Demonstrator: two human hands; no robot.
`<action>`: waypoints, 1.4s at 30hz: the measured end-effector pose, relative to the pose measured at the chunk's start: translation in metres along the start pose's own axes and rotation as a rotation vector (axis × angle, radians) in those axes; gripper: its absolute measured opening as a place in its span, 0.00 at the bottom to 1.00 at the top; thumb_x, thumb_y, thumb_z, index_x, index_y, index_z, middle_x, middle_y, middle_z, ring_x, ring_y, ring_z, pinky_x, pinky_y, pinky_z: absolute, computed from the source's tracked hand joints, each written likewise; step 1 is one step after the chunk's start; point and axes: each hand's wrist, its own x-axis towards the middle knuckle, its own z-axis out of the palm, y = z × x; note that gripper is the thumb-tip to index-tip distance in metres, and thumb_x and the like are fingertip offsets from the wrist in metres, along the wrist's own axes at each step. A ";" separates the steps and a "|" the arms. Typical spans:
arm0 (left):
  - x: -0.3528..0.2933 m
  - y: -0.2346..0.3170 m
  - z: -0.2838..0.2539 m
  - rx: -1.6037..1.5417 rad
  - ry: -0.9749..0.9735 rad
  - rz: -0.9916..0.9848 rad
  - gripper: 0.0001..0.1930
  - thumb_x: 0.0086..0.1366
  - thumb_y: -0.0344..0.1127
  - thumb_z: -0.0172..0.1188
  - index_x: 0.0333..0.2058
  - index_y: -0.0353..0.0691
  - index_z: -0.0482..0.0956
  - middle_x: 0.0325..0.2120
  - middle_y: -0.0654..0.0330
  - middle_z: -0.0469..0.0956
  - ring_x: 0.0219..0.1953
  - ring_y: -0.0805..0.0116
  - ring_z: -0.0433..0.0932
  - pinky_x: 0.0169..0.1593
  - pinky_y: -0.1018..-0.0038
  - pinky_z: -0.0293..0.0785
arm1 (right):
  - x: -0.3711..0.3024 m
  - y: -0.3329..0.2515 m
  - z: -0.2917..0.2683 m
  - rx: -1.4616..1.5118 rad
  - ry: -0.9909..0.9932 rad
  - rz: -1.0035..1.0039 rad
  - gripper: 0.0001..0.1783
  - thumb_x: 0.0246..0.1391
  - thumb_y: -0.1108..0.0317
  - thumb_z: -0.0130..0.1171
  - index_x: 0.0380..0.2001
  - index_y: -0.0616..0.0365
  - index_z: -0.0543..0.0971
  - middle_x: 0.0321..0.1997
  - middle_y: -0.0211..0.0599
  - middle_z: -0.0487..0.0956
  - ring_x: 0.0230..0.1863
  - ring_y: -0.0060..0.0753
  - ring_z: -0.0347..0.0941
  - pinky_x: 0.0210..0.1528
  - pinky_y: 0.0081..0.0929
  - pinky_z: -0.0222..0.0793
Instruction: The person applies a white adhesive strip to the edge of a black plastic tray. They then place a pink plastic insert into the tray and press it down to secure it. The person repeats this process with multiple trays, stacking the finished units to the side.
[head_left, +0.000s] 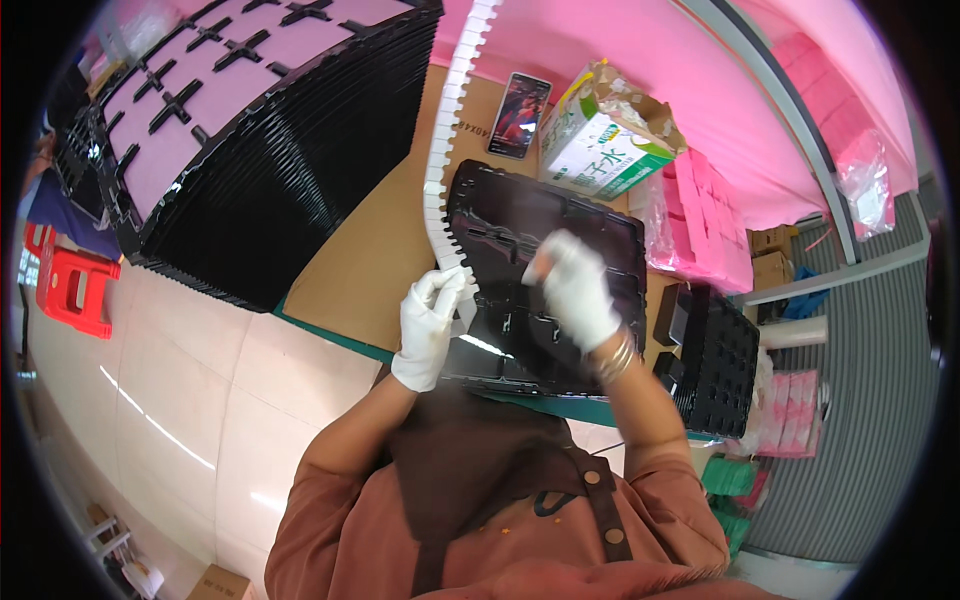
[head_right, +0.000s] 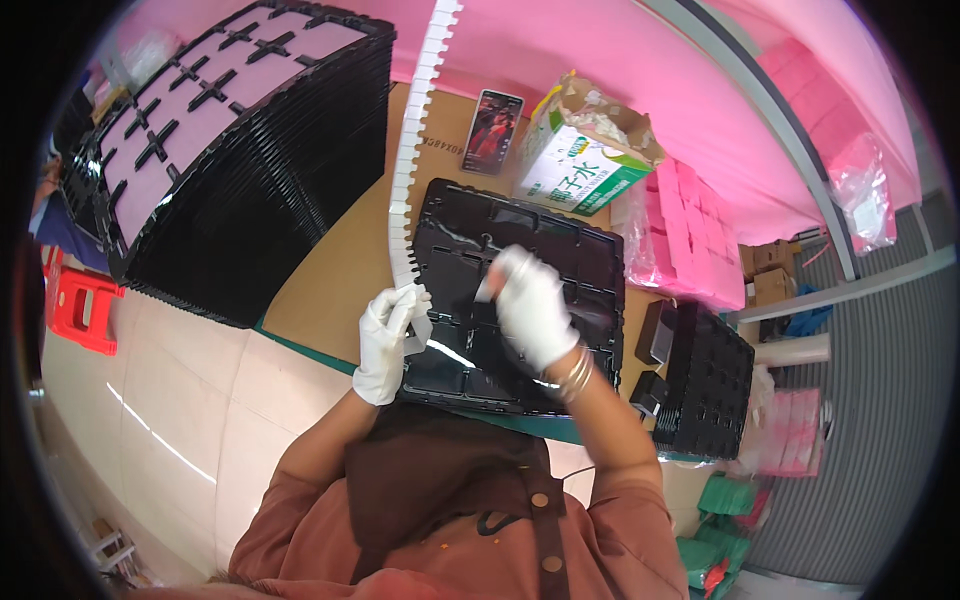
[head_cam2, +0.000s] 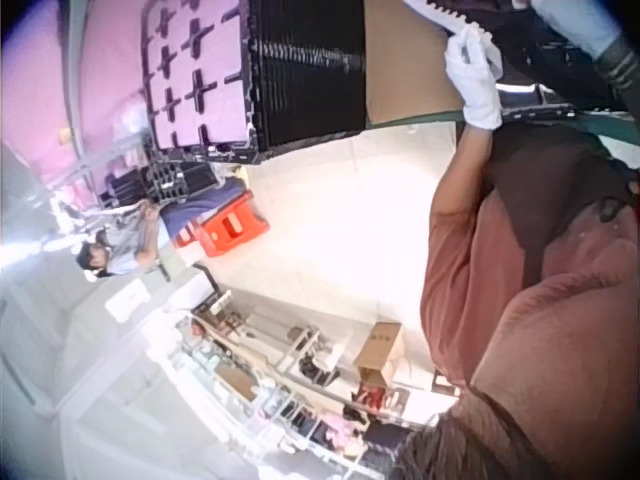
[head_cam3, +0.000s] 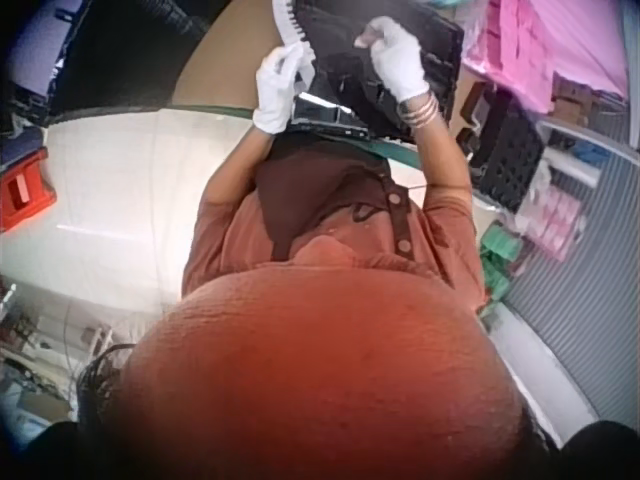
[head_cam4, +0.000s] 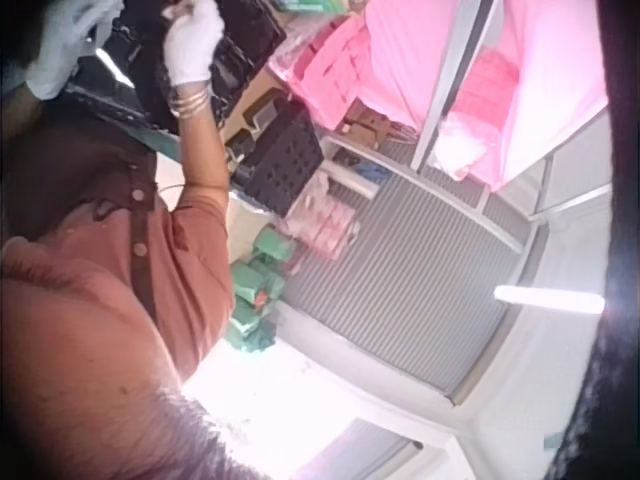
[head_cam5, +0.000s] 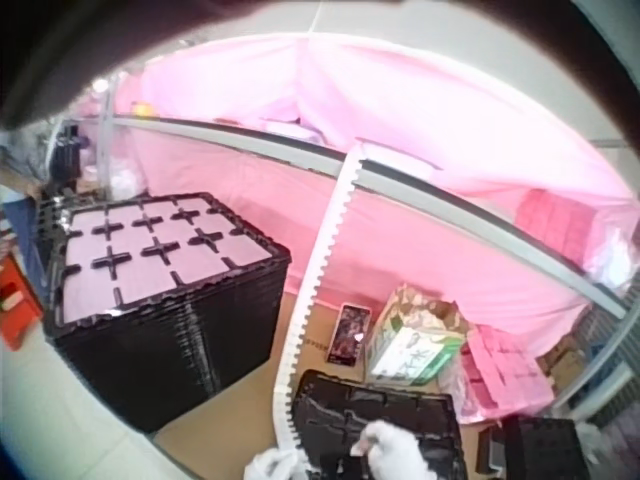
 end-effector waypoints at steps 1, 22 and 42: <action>0.000 0.000 -0.001 -0.003 -0.002 -0.006 0.11 0.70 0.36 0.54 0.42 0.34 0.78 0.38 0.58 0.81 0.40 0.77 0.76 0.46 0.79 0.71 | 0.025 0.011 -0.014 -0.062 0.115 -0.010 0.10 0.48 0.84 0.46 0.26 0.59 0.74 0.21 0.40 0.78 0.27 0.36 0.80 0.31 0.29 0.74; -0.001 -0.001 0.000 -0.043 0.015 -0.012 0.09 0.69 0.34 0.55 0.41 0.35 0.78 0.38 0.59 0.80 0.39 0.78 0.75 0.45 0.80 0.70 | -0.060 -0.002 0.069 -0.332 -0.302 -0.075 0.09 0.40 0.75 0.65 0.26 0.58 0.76 0.33 0.41 0.73 0.36 0.46 0.74 0.37 0.41 0.70; -0.002 0.001 0.000 -0.110 0.011 -0.052 0.08 0.68 0.31 0.57 0.40 0.32 0.78 0.36 0.60 0.80 0.39 0.78 0.77 0.45 0.80 0.71 | -0.065 0.007 0.070 -0.289 -0.249 -0.130 0.07 0.41 0.80 0.60 0.25 0.56 0.77 0.32 0.38 0.75 0.30 0.45 0.76 0.32 0.37 0.73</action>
